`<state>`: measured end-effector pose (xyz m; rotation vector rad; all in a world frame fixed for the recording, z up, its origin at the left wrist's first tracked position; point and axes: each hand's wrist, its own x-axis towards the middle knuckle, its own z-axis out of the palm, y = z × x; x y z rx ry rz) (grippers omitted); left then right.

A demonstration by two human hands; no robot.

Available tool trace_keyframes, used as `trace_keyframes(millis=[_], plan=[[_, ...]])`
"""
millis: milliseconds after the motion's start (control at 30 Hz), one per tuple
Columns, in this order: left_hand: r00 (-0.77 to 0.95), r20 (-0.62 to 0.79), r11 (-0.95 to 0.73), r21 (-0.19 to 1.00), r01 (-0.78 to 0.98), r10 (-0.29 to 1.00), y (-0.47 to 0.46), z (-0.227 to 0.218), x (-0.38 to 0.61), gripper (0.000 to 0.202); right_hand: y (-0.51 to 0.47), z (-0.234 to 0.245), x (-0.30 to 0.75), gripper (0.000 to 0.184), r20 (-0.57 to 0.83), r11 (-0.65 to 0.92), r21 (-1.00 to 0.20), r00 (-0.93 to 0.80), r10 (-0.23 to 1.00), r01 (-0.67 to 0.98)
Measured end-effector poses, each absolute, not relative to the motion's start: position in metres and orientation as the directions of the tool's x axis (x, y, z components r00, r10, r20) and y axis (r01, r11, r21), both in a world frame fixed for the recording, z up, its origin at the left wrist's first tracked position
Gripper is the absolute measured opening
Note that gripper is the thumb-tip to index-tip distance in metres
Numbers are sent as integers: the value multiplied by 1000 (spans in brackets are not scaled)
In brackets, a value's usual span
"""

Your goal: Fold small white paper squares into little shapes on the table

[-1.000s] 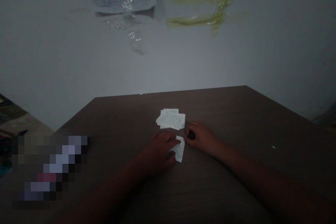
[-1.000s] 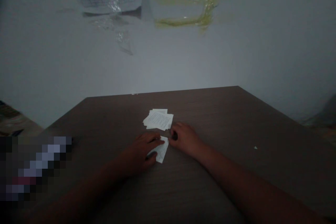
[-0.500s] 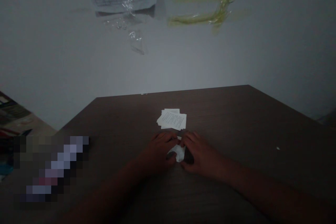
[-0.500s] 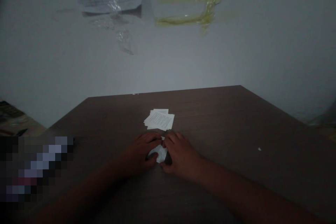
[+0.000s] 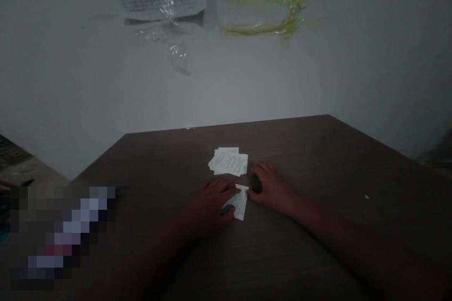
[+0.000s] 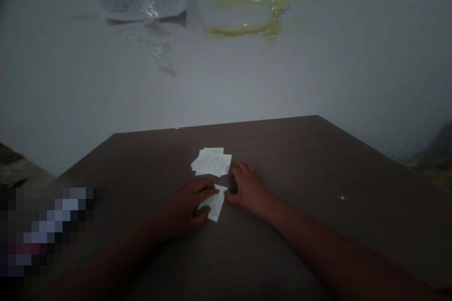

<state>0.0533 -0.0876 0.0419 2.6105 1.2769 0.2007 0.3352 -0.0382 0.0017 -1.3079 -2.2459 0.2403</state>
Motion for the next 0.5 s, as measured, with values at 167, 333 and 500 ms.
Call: trace_keyframes(millis=[167, 333, 500], plan=[[617, 26, -601, 265, 754, 786, -86, 39, 52, 62, -62, -2, 327, 43, 356, 642, -422, -535, 766, 639], [618, 11, -600, 253, 759, 786, -87, 41, 53, 62, -42, 1, 332, 35, 330, 537, -464, -426, 843, 704], [620, 38, -605, 273, 748, 784, -88, 44, 53, 60, -24, 0, 336, 34, 310, 463, -483, -349, 884, 743]])
